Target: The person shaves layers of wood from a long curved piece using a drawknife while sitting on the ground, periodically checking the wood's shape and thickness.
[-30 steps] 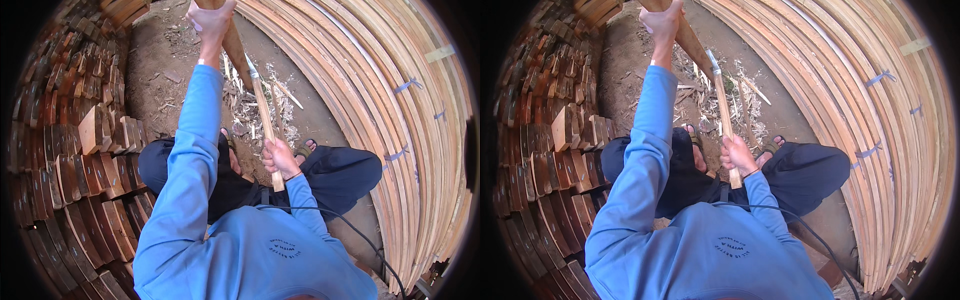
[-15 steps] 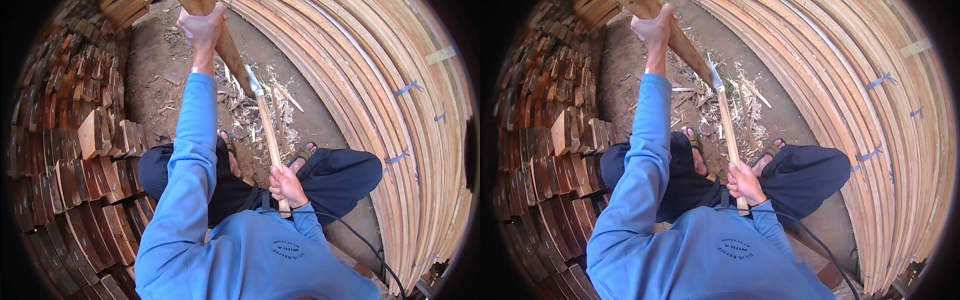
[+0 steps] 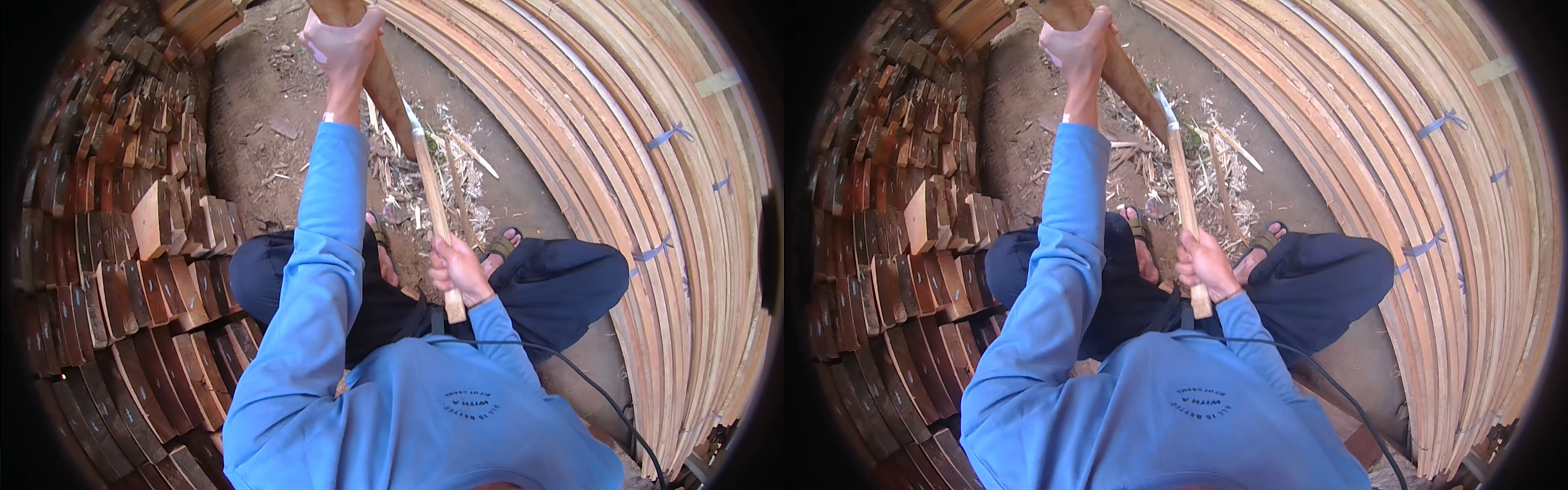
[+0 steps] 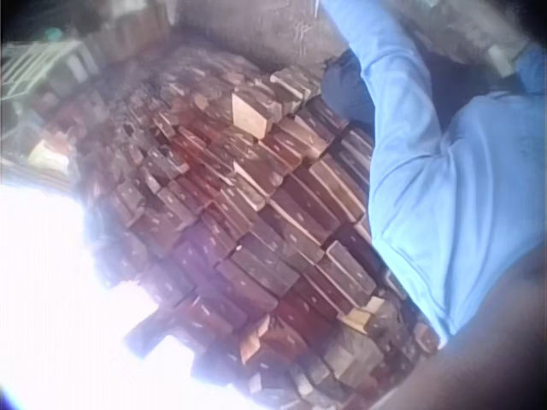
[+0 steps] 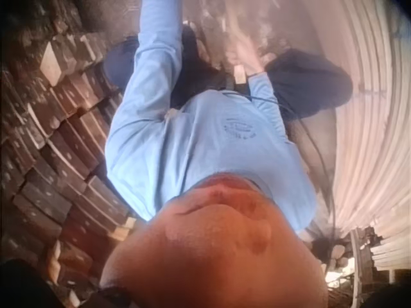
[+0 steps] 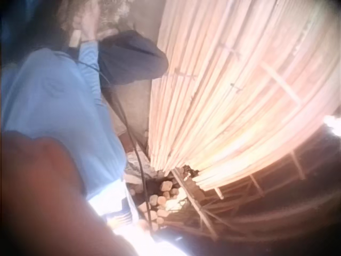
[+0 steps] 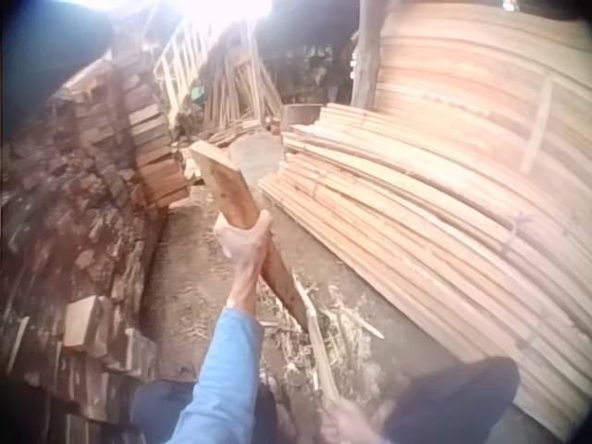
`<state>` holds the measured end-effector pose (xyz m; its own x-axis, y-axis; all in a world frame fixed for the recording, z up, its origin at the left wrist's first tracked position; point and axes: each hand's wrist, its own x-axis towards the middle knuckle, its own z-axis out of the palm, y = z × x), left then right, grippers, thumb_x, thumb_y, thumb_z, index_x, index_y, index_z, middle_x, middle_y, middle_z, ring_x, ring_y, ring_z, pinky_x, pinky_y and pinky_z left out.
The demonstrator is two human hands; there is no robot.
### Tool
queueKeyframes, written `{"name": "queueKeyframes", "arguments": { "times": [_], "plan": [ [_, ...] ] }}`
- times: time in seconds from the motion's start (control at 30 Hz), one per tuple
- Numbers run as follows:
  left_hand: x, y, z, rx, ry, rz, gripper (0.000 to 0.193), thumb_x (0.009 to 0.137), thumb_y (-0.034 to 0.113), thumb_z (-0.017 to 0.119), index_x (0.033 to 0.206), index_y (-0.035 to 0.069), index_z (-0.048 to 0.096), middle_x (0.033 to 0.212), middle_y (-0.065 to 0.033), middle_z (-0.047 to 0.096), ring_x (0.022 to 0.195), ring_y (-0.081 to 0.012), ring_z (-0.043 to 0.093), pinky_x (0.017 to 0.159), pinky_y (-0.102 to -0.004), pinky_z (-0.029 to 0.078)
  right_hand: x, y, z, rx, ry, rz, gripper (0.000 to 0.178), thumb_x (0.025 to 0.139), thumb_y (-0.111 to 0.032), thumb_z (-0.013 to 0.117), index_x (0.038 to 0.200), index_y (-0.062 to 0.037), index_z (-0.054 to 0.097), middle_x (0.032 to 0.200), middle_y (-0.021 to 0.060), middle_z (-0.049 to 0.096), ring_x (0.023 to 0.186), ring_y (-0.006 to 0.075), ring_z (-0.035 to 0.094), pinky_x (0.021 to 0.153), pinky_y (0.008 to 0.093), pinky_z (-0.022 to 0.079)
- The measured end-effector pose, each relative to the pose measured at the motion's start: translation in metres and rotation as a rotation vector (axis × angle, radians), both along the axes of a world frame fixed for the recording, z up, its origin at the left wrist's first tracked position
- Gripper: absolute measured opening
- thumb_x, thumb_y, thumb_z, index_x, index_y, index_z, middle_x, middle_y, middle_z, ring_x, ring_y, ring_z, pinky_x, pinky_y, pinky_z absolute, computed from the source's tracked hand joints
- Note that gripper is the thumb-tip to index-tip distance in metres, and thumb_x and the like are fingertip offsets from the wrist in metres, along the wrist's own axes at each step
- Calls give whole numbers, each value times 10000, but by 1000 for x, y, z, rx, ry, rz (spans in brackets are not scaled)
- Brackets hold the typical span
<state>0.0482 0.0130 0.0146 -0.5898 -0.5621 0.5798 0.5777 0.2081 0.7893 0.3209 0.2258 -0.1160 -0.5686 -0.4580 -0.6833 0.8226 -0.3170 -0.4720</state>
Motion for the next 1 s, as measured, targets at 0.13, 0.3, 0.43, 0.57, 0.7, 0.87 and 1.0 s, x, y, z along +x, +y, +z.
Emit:
{"name": "queueKeyframes", "arguments": {
  "times": [0.13, 0.3, 0.43, 0.57, 0.7, 0.87, 1.0],
  "plan": [
    [-19, -26, 6, 4, -73, 21, 260, 755, 119, 787, 927, -16, 646, 731, -61, 659, 605, -151, 638, 541, -316, 524, 24, 23, 7, -5, -10, 28, 102, 1110, -247, 419, 1052, -165, 437, 670, -47, 324, 454, 41, 258, 363, 235, 221],
    [-29, -17, -11, -47, 85, -44, 221, 752, 119, 783, 890, 8, 651, 721, -38, 643, 613, -160, 630, 558, -304, 521, -26, 4, 6, 84, 46, 51, 136, 1104, -249, 450, 1011, -168, 393, 665, -45, 348, 439, 45, 272, 362, 238, 228],
    [-29, -35, -16, 13, -41, -479, 295, 747, 90, 783, 991, 23, 633, 839, -47, 655, 732, -167, 649, 646, -310, 544, -53, -6, -17, -5, 98, 8, 170, 1108, -280, 444, 985, -172, 399, 659, -42, 349, 442, 47, 280, 359, 239, 224],
    [-27, -34, -20, -43, -144, -403, 395, 773, 59, 772, 1118, 15, 586, 971, -70, 663, 848, -176, 661, 736, -323, 557, -61, -22, -52, -29, 38, -52, 228, 1117, -336, 396, 962, -169, 412, 650, -44, 343, 441, 50, 280, 357, 247, 236],
    [-12, -8, -5, -25, 54, -106, 322, 818, 64, 753, 1069, -3, 563, 867, -79, 650, 720, -174, 640, 670, -335, 558, -62, -35, -47, 171, 73, 32, 235, 1112, -346, 402, 966, -161, 417, 636, -56, 335, 447, 53, 279, 358, 253, 241],
    [-19, -14, -21, 4, 240, -292, 211, 789, 25, 698, 930, -44, 556, 728, -125, 608, 568, -197, 598, 561, -337, 533, -56, -27, -36, -63, 8, -31, 222, 1114, -324, 404, 971, -154, 415, 653, -45, 348, 453, 52, 283, 366, 229, 235],
    [-18, -18, -25, 30, 230, -500, 186, 736, -5, 642, 891, -63, 556, 708, -156, 584, 528, -233, 563, 529, -350, 502, -57, 5, -40, -34, -14, 12, 200, 1111, -315, 407, 1000, -149, 415, 654, -48, 348, 446, 51, 284, 362, 226, 226]
  ]
}}
